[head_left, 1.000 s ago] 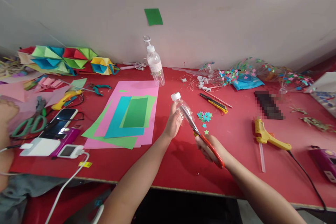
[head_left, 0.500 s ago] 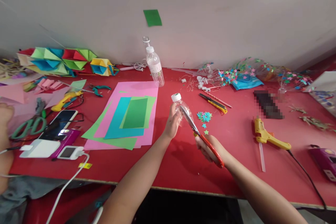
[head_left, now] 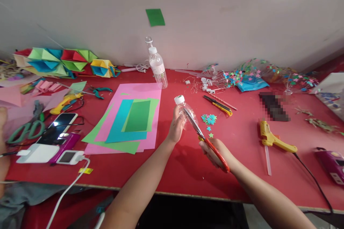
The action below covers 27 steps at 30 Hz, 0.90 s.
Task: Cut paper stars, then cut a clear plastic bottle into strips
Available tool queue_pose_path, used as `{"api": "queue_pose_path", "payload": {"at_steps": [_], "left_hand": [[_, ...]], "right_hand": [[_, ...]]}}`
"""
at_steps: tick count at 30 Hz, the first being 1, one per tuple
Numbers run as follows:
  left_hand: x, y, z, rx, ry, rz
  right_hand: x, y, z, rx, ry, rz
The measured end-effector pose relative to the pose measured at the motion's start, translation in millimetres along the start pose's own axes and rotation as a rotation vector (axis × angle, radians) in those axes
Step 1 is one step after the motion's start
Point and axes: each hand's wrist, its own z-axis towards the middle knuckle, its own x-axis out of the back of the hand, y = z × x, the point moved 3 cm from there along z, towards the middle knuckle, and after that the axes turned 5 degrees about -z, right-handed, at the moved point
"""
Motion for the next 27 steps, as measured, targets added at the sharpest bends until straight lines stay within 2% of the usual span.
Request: {"api": "queue_pose_path", "payload": {"at_steps": [3,7,18,27], "left_hand": [[1.5,-2,-1,-0.062,-0.004,0.040],[1.3,-8,-3,-0.049,-0.075,0.076],[-1.3,-9,-4,-0.032,-0.055,0.059],[5.1,-11,-2,-0.045,-0.068,0.088]], "right_hand": [[2,-2,-1,-0.012,-0.021,0.032],[4,-4,-1,0.008,-0.049,0.066],[6,-7,-1,-0.004,0.013,-0.003],[5,-7,0,-0.051,0.044,0.002]]}}
